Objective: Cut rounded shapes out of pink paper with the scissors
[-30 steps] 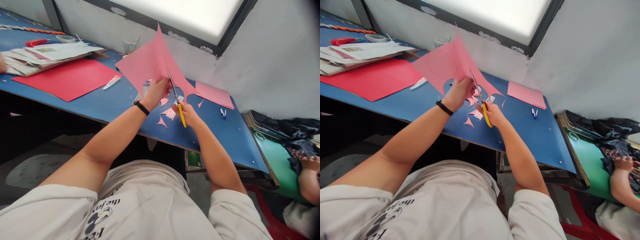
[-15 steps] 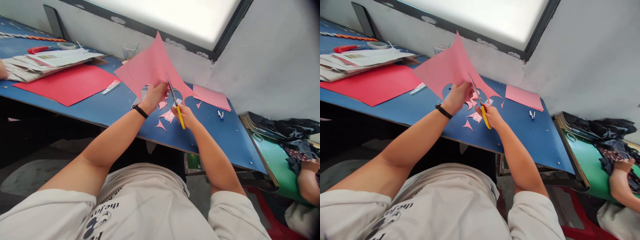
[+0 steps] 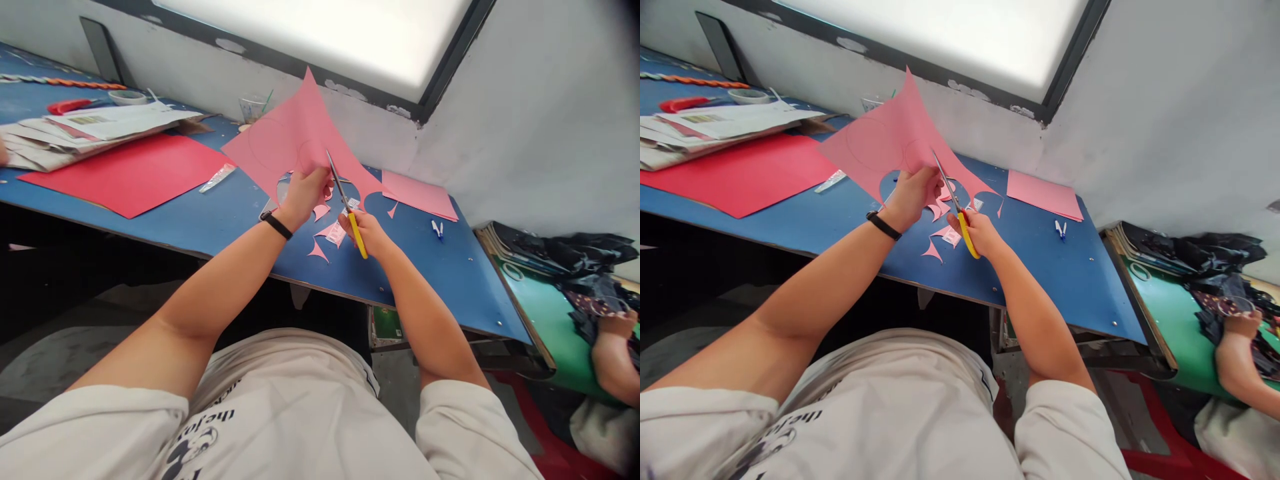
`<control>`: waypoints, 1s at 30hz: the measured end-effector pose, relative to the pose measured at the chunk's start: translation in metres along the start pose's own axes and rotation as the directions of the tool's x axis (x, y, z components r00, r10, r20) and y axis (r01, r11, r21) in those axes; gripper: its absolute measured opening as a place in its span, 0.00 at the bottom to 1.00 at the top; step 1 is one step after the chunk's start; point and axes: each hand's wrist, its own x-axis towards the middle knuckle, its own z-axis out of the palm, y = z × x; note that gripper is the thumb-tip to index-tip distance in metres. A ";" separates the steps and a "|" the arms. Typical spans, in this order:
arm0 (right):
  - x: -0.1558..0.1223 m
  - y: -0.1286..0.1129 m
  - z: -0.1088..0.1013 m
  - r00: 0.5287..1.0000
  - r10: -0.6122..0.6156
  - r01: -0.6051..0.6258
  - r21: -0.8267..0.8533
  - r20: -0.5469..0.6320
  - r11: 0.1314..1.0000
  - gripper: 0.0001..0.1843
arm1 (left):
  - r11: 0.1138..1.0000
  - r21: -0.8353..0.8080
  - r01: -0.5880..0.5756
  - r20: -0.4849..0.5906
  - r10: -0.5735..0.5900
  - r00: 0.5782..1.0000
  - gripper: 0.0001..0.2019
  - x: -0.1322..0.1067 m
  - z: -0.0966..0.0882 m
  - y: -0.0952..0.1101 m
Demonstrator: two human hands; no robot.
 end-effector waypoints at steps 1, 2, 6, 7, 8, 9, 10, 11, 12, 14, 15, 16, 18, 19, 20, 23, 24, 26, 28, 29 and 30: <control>0.001 0.001 0.000 1.000 -0.002 0.002 0.003 -0.001 1.000 0.41 | 1.000 -0.003 0.010 -0.014 -0.010 1.000 0.21 0.000 0.000 0.000; 0.001 0.002 0.001 1.000 -0.005 0.005 0.005 -0.001 1.000 0.41 | 1.000 0.001 0.008 -0.018 -0.008 1.000 0.20 0.001 0.000 -0.001; 0.003 0.006 0.003 1.000 -0.012 0.012 0.008 0.006 1.000 0.40 | 0.997 0.059 -0.048 0.031 0.046 0.998 0.21 0.003 -0.001 -0.003; 0.003 0.006 0.003 1.000 -0.012 0.012 0.007 0.008 1.000 0.39 | 0.996 0.068 -0.059 0.042 0.056 0.998 0.22 0.003 0.000 -0.003; 0.004 0.006 0.003 1.000 -0.011 0.011 0.006 0.010 1.000 0.39 | 0.995 0.075 -0.063 0.047 0.059 0.997 0.22 0.003 0.000 -0.002; 0.004 0.006 0.003 1.000 -0.008 0.008 0.005 0.011 1.000 0.39 | 0.995 0.078 -0.060 0.044 0.057 0.997 0.22 0.002 0.000 -0.002; 0.004 0.006 0.003 1.000 -0.004 0.004 0.003 0.010 1.000 0.39 | 0.996 0.075 -0.055 0.036 0.053 0.998 0.22 0.002 0.000 -0.002; 0.004 0.006 0.003 1.000 0.001 -0.001 0.001 0.010 1.000 0.39 | 0.997 0.067 -0.048 0.027 0.046 0.999 0.21 0.002 0.000 -0.002; 0.004 0.006 0.003 1.000 0.004 -0.004 -0.001 0.010 1.000 0.39 | 0.997 0.057 -0.043 0.020 0.042 0.999 0.21 0.002 0.000 -0.002; 0.004 0.006 0.002 1.000 0.005 -0.005 -0.008 0.011 1.000 0.38 | 0.998 0.046 -0.046 0.022 0.045 0.999 0.19 0.003 -0.001 -0.003; 0.004 0.005 0.002 1.000 0.003 -0.003 -0.013 0.010 1.000 0.38 | 0.997 0.053 -0.056 0.031 0.054 0.998 0.19 0.004 -0.002 -0.004; 0.003 0.005 0.002 1.000 0.000 0.000 -0.017 0.011 1.000 0.38 | 0.996 0.066 -0.065 0.042 0.062 0.997 0.18 0.004 -0.003 -0.005; 0.003 0.004 0.002 1.000 -0.002 0.002 -0.028 0.015 1.000 0.39 | 0.993 0.093 -0.077 0.051 0.073 0.996 0.18 0.006 -0.005 -0.006; 0.002 0.003 0.002 1.000 -0.002 0.002 -0.034 0.018 0.999 0.39 | 0.991 0.103 -0.082 0.052 0.077 0.996 0.18 0.006 -0.005 -0.006; 0.001 0.003 0.002 1.000 -0.002 0.003 -0.039 0.022 0.999 0.40 | 0.990 0.112 -0.087 0.051 0.081 0.995 0.18 0.006 -0.005 -0.006; 0.000 0.000 0.000 0.999 -0.007 0.009 -0.059 0.033 0.998 0.42 | 0.986 0.128 -0.106 0.060 0.099 0.993 0.19 0.005 -0.004 -0.005; -0.001 0.000 -0.001 0.999 -0.008 0.011 -0.069 0.036 0.998 0.43 | 0.986 0.125 -0.113 0.066 0.106 0.992 0.19 0.005 -0.004 -0.005; -0.001 -0.001 -0.002 0.999 -0.005 0.009 -0.095 0.038 0.995 0.43 | 0.986 0.114 -0.124 0.078 0.116 0.990 0.19 0.006 -0.004 -0.005; 0.000 -0.002 -0.003 0.999 0.003 0.002 -0.126 0.041 0.992 0.42 | 0.984 0.119 -0.132 0.084 0.122 0.989 0.18 0.007 -0.004 -0.006; 0.000 -0.002 -0.003 0.999 0.007 -0.002 -0.139 0.042 0.990 0.42 | 0.983 0.127 -0.132 0.079 0.123 0.989 0.17 0.008 -0.005 -0.007; 0.000 -0.002 -0.003 0.999 0.010 -0.004 -0.149 0.043 0.989 0.41 | 0.982 0.137 -0.132 0.075 0.123 0.990 0.17 0.008 -0.005 -0.008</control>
